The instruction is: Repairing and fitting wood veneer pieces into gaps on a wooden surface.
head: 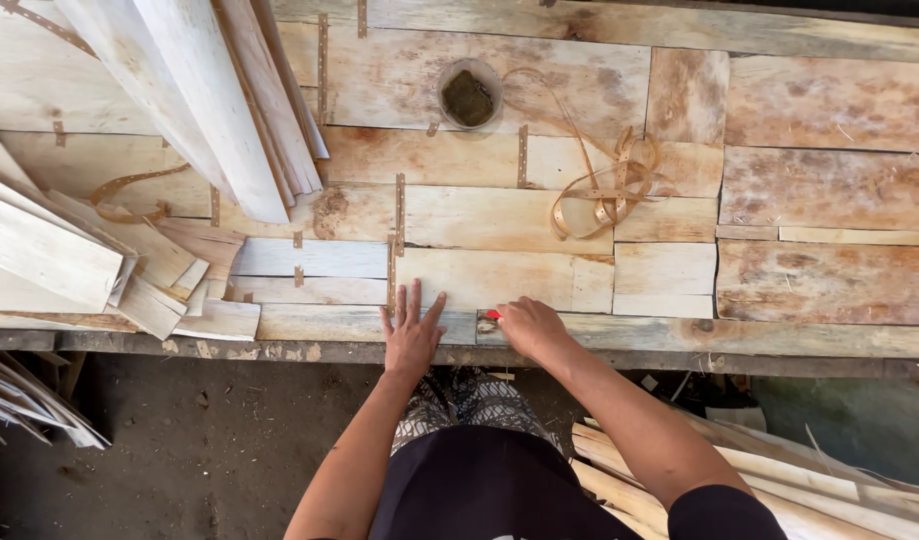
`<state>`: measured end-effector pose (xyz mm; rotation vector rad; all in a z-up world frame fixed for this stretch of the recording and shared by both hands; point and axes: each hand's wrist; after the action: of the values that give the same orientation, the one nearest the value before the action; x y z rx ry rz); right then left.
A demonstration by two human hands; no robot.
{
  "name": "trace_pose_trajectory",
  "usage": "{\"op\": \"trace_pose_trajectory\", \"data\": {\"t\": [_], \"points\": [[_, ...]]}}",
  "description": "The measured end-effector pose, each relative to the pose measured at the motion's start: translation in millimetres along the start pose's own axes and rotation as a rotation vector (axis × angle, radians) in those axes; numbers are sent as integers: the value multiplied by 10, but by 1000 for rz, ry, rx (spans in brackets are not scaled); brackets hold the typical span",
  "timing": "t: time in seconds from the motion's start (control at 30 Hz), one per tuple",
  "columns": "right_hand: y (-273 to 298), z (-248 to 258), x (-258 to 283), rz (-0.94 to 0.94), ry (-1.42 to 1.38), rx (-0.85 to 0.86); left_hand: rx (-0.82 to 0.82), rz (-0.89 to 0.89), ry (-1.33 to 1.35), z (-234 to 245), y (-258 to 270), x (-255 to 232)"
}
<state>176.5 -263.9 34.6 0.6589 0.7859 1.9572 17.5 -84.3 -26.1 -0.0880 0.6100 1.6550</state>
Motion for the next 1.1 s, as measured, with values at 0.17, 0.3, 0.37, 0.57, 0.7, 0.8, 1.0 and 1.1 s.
{"op": "trace_pose_trajectory", "data": {"t": [0.17, 0.3, 0.37, 0.57, 0.7, 0.8, 1.0, 1.1], "points": [[69, 81, -168, -7, 99, -21, -2, -15, 4, 42, -1, -12], [217, 278, -268, -107, -25, 53, -61, -48, 4, -31, 10, 38], [295, 408, -327, -72, -73, -3, -93, -61, 20, -129, 13, 83], [190, 145, -314, -4, -255, 27, -197, -63, 104, -95, 80, 123], [169, -8, -125, 96, -290, -69, -186, -5, 131, 178, 42, 52], [151, -44, 5, 131, -326, -141, -111, 26, 121, 278, -2, 70], [83, -34, 5, 51, -369, -168, 53, 94, 96, 627, -122, -88], [35, -115, -29, 87, -460, -276, 49, 90, 89, 553, -102, -83]]}}
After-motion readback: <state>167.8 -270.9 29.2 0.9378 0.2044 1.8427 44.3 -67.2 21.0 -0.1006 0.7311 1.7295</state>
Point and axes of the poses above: each hand's wrist, its own y-axis away from the middle knuckle, its own z-axis out of the back of the hand, x = y × z, and after that the axes turned 14 degrees about -z, right-handed
